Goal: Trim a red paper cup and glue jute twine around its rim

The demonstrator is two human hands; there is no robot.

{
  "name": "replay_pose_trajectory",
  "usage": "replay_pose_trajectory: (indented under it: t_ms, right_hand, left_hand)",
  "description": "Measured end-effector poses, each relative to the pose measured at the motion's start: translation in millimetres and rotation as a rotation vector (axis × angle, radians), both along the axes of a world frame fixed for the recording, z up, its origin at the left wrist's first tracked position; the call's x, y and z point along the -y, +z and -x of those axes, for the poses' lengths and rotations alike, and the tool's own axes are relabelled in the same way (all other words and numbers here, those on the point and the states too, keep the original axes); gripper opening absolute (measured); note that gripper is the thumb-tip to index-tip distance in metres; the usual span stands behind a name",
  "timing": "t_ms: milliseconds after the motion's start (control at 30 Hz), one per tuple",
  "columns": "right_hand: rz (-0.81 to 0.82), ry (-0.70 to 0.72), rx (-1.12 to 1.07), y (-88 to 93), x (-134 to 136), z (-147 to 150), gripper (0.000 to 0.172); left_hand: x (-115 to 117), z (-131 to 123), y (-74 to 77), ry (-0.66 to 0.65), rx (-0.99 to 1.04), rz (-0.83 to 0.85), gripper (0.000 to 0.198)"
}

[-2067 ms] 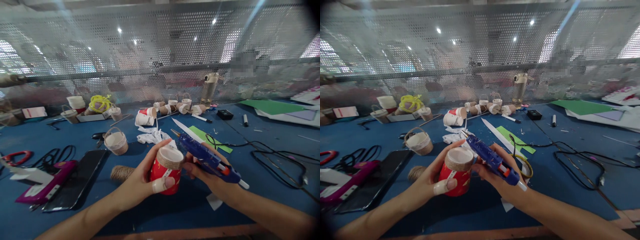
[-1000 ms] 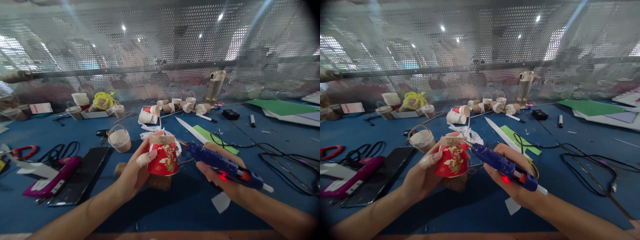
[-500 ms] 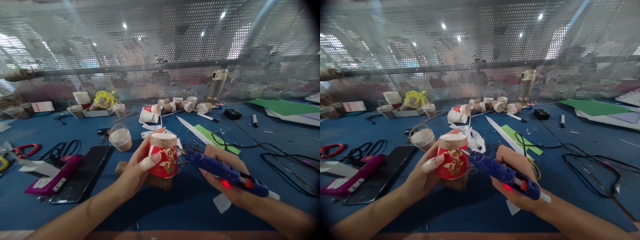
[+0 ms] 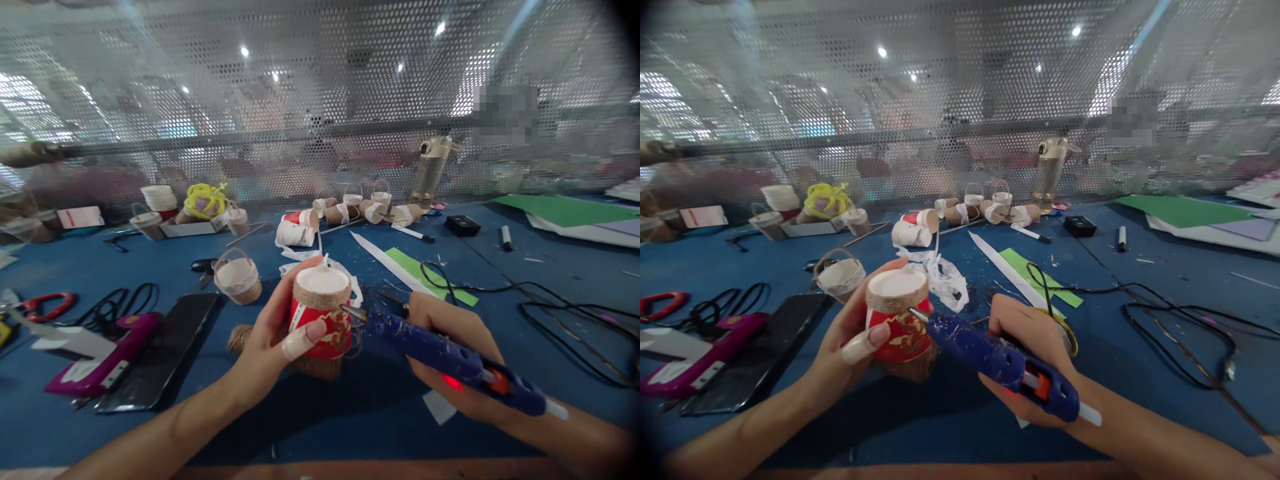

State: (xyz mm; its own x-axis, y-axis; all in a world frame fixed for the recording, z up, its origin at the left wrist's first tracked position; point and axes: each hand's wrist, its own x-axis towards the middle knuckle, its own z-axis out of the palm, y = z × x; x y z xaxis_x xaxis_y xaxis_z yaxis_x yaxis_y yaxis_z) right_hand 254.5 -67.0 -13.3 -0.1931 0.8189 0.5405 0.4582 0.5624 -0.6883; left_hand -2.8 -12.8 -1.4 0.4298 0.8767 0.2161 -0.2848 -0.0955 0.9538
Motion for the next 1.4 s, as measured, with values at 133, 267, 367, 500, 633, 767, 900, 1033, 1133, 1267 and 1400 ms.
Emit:
replay_pose_trajectory:
  t_ms: [133,267,367,500,633,767,900,1033,1133,1267,1400]
  right_hand:
    - [-0.009,-0.016,0.020,3.3,-1,0,0.033]
    - [0.000,-0.014,0.032,5.6,-2,-1,0.031]
    - [0.007,-0.010,0.008,4.0,-1,0,0.031]
    - [0.000,0.005,0.001,0.6,1,1,0.031]
    - [0.002,0.008,-0.004,0.7,0,0,0.031]
    - [0.010,0.001,0.006,3.0,-3,-2,0.030]
    - [0.023,0.006,0.001,2.5,-3,-1,0.030]
    - [0.030,-0.004,-0.019,-0.9,-1,1,0.032]
    - [0.046,0.003,-0.020,-1.7,-1,0,0.032]
    - [0.051,0.033,-0.021,0.1,-1,-2,0.030]
    - [0.065,0.018,-0.024,0.4,-4,-1,0.029]
  left_hand:
    - [-2,2,-0.2,0.008,0.001,-0.015,0.075]
    - [-4,5,-1.7,0.031,-0.008,-0.032,0.077]
    - [-3,4,-1.4,0.028,-0.025,-0.045,0.075]
    - [-1,-1,1.8,0.022,-0.028,-0.037,0.075]
    - [0,0,5.1,0.035,-0.024,-0.008,0.080]
    - [-3,5,5.3,0.001,-0.035,-0.023,0.083]
    - [-5,7,2.4,-0.007,-0.029,0.000,0.079]
    - [-5,4,-1.3,0.003,-0.024,-0.001,0.075]
    - [-5,3,-4.5,0.059,0.007,-0.039,0.066]
    - [-6,3,-5.9,0.078,0.022,-0.054,0.050]
    - [-4,2,-1.3,0.055,0.040,-0.007,0.052]
